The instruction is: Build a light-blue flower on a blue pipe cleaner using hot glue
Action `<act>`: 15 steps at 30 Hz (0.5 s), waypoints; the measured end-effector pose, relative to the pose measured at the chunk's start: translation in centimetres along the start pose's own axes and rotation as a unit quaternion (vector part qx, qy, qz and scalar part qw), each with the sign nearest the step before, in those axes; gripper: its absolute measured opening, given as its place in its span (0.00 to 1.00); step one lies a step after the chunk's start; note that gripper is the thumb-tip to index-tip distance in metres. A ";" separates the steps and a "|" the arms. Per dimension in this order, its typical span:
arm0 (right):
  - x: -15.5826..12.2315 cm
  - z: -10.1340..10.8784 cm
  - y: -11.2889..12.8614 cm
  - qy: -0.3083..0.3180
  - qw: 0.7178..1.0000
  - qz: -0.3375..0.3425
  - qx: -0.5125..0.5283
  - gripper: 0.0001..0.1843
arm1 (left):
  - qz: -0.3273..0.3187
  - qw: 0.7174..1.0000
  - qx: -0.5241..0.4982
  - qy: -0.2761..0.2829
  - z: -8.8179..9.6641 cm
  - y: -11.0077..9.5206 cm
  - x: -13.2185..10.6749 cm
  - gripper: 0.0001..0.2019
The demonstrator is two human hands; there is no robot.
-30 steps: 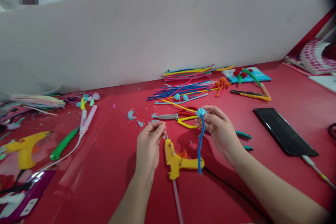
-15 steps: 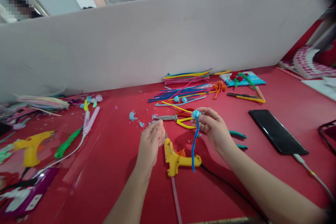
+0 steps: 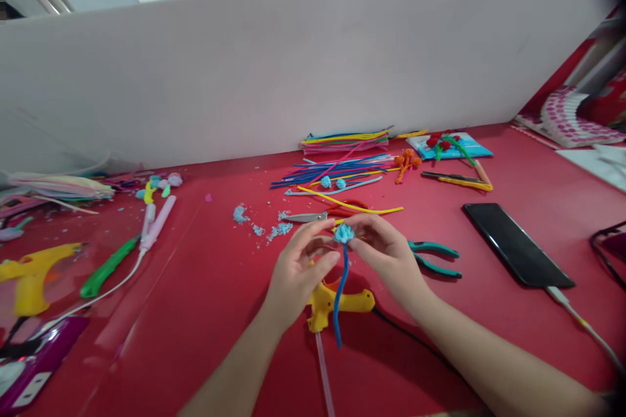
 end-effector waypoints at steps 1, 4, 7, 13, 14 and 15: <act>-0.3 -0.3 0.5 0.012 0.999 0.036 -0.033 0.11 | 0.006 1.000 -0.012 0.009 -0.2 0.3 -0.2 0.18; -1.3 -0.9 1.9 0.037 0.979 0.144 -0.139 0.12 | 0.040 0.996 -0.079 0.019 -0.5 0.9 -0.7 0.17; -1.6 -1.1 2.4 0.050 0.965 0.178 -0.185 0.11 | 0.088 0.984 -0.152 0.015 -0.5 1.4 -0.9 0.15; -1.5 -1.1 3.1 0.074 0.958 0.199 -0.195 0.13 | 0.142 0.965 -0.222 0.020 -0.5 1.3 -0.9 0.09; -1.5 -1.1 3.1 0.080 0.957 0.200 -0.193 0.13 | 0.137 0.966 -0.218 0.011 -0.3 1.3 -0.8 0.08; -1.5 -1.2 3.1 0.087 0.957 0.201 -0.189 0.14 | 0.125 0.971 -0.205 0.001 -0.1 1.2 -0.7 0.08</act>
Point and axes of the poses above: each hand's wrist, its own x-axis towards the middle knuckle, its own z-axis out of the back of the hand, y = z × x, the point moved 8 cm from there along x, towards the middle knuckle, and after that the axes turned 12 degrees about -y, right-handed, at the moved point
